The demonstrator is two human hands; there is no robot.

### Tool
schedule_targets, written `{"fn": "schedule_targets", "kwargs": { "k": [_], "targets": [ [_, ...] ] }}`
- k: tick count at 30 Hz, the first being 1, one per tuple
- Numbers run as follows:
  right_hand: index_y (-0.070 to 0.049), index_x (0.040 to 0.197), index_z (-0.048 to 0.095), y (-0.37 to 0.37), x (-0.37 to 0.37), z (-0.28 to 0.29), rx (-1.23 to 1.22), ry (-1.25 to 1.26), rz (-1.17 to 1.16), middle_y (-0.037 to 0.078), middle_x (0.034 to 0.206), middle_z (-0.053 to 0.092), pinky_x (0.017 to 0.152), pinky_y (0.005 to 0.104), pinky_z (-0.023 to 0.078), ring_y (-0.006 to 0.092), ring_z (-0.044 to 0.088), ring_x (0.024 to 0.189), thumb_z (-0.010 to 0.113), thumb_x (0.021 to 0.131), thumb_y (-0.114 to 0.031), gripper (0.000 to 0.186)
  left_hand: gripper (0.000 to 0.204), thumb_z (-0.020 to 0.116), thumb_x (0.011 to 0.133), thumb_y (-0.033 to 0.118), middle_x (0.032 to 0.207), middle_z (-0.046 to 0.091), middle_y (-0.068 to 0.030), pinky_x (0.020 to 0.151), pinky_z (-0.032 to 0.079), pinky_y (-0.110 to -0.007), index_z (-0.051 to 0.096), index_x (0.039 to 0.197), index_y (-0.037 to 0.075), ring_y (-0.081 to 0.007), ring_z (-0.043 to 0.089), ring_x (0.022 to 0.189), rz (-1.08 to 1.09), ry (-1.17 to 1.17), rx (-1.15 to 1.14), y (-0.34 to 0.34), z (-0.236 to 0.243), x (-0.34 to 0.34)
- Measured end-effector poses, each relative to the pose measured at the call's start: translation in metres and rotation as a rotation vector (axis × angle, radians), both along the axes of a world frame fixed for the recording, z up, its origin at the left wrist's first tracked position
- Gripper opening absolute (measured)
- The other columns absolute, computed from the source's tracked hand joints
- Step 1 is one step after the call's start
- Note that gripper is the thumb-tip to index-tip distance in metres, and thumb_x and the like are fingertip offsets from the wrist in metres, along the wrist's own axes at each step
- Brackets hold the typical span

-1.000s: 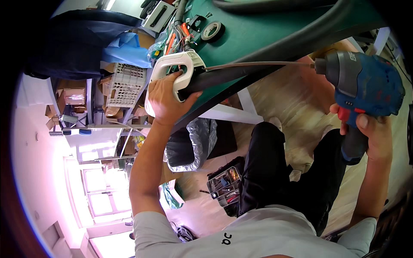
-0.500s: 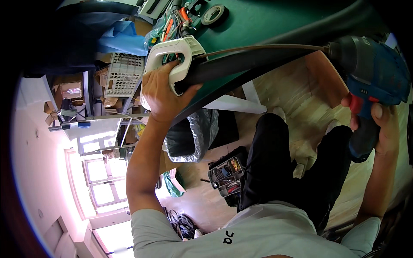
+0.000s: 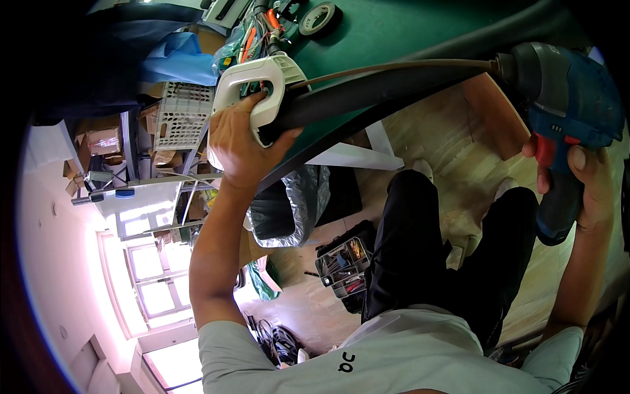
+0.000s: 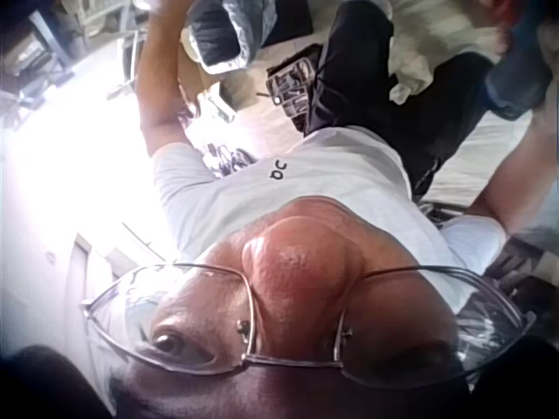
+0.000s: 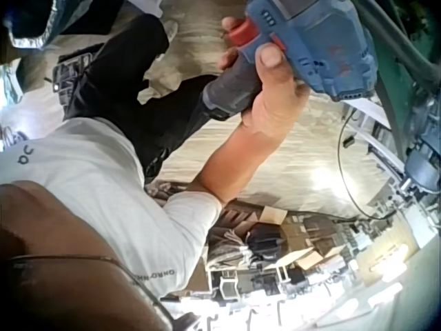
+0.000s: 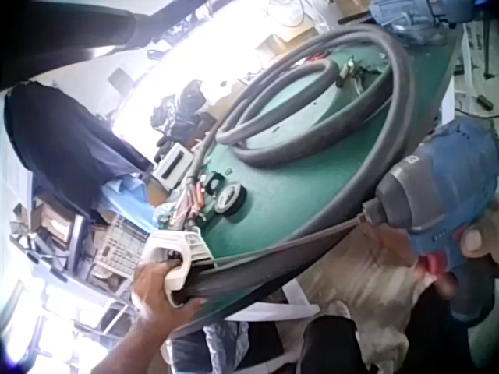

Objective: The person uses a drill to remove screws from a white charging handle, pulls the housing apart to reveal internal wiring, and then uses the drill to work on the internal assembly components.

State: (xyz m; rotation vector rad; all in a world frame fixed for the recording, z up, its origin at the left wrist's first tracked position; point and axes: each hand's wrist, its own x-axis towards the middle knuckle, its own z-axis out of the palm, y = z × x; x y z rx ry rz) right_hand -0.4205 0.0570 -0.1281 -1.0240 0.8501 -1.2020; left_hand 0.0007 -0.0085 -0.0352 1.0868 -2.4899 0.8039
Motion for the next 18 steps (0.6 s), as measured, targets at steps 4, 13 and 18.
{"fn": "schedule_targets", "kwargs": {
  "k": [4,13,18],
  "targets": [
    [0.004,0.118,0.054,-0.003,-0.005,0.0,-0.001,0.01,0.043,0.021,0.096,0.065,0.051,0.0241,0.05,0.0146,0.06,0.057,0.07,0.08,-0.047,0.065,0.065,0.086,0.062,0.039,0.097,0.067,-0.0144,0.083,0.048,-0.041,0.063,0.109,-0.001,-0.0334,0.062,0.088,0.023,0.002,0.006,0.001,0.0,0.0],
    [0.005,0.136,0.037,-0.025,-0.007,-0.009,-0.257,-0.102,0.297,0.023,0.118,0.059,0.072,0.0343,0.058,0.0285,0.066,0.092,0.078,0.075,-0.027,0.08,0.064,0.087,0.058,0.04,0.094,0.067,-0.009,0.078,0.047,-0.039,0.063,0.105,0.003,-0.0299,0.063,0.082,-0.022,-0.005,-0.027,-0.003,0.002,-0.001],
    [0.004,0.123,0.049,-0.049,-0.026,-0.002,-0.172,-0.142,0.613,0.02,0.11,0.061,0.066,0.027,0.053,0.0154,0.062,0.074,0.072,0.083,-0.025,0.054,0.065,0.088,0.057,0.04,0.094,0.067,-0.0092,0.078,0.047,-0.039,0.063,0.104,0.002,-0.0293,0.064,0.082,-0.016,-0.01,-0.009,-0.005,0.003,-0.002]
  ]
}}
